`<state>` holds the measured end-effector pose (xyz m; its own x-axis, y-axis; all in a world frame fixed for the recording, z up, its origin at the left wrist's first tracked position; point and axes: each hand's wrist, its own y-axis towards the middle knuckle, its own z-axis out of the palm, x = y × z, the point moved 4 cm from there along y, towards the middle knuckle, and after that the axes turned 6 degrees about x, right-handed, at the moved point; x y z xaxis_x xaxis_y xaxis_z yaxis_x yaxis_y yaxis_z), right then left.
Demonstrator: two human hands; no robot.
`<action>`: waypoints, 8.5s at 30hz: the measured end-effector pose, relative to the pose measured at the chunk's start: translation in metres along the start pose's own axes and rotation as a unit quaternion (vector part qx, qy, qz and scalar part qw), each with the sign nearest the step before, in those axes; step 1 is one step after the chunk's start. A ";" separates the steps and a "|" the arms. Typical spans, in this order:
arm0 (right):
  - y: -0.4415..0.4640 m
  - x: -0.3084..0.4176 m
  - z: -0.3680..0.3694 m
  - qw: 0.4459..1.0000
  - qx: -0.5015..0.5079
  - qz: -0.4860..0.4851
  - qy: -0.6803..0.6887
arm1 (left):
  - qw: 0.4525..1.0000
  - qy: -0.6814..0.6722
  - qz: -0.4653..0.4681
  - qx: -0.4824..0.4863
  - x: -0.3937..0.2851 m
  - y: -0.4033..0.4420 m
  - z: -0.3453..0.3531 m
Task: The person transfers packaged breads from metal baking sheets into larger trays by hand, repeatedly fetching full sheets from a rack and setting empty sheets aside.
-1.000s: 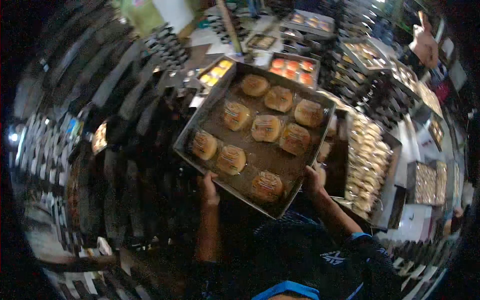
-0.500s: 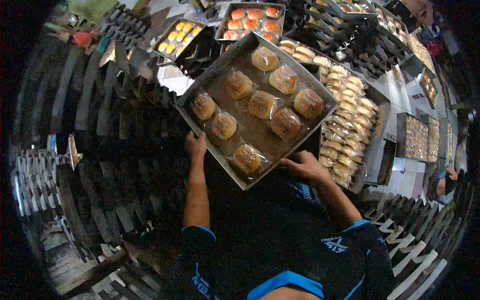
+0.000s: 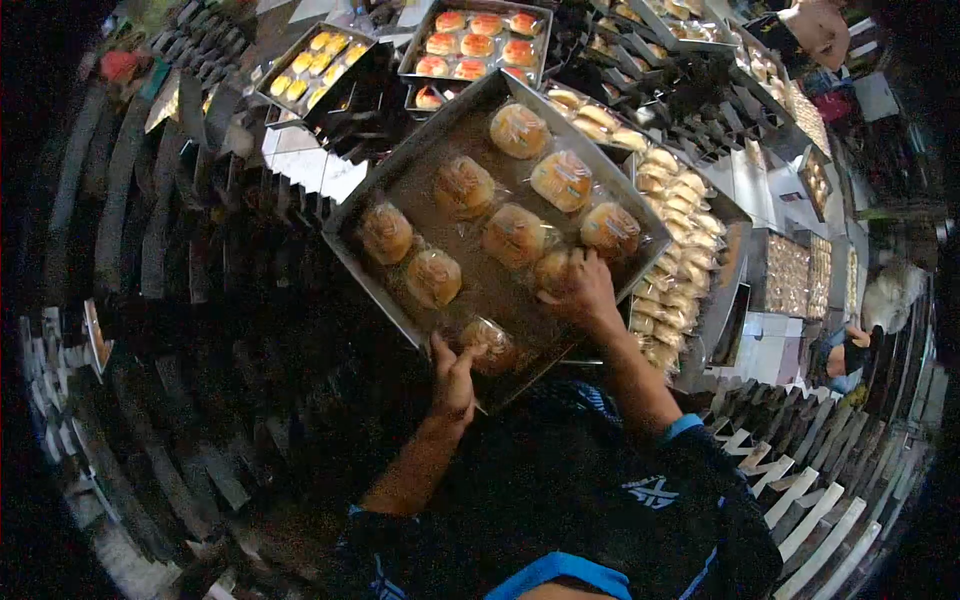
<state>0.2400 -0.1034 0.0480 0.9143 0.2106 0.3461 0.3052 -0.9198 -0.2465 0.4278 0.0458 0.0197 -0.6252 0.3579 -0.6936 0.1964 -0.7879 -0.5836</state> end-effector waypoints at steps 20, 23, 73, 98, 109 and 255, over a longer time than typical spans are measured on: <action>-0.081 -0.137 -0.081 0.612 0.095 -0.010 0.785 | 0.940 0.313 0.132 0.014 0.016 0.017 0.123; -0.085 -0.188 -0.095 0.655 0.107 -0.057 0.746 | 0.909 0.215 0.355 -0.040 -0.001 -0.001 0.134; 0.054 -0.408 -0.029 0.545 -0.036 0.026 0.837 | 0.548 0.620 0.513 0.230 0.076 0.008 0.410; 0.085 -0.062 -0.060 0.905 0.119 -0.341 -0.224 | 0.705 0.698 0.126 0.001 -0.009 0.087 0.095; -0.138 -0.276 -0.112 0.819 0.163 -0.116 0.538 | 0.822 0.500 0.228 0.152 -0.031 0.000 0.129; 0.107 -0.057 -0.048 0.850 0.241 -0.270 0.382 | 0.639 0.627 0.415 -0.164 -0.012 0.166 0.019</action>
<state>0.2081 -0.2295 0.0450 0.2228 0.1132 0.9683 0.8676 -0.4760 -0.1440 0.4534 -0.0992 -0.0610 0.8532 0.1671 -0.4941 0.3425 -0.8939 0.2891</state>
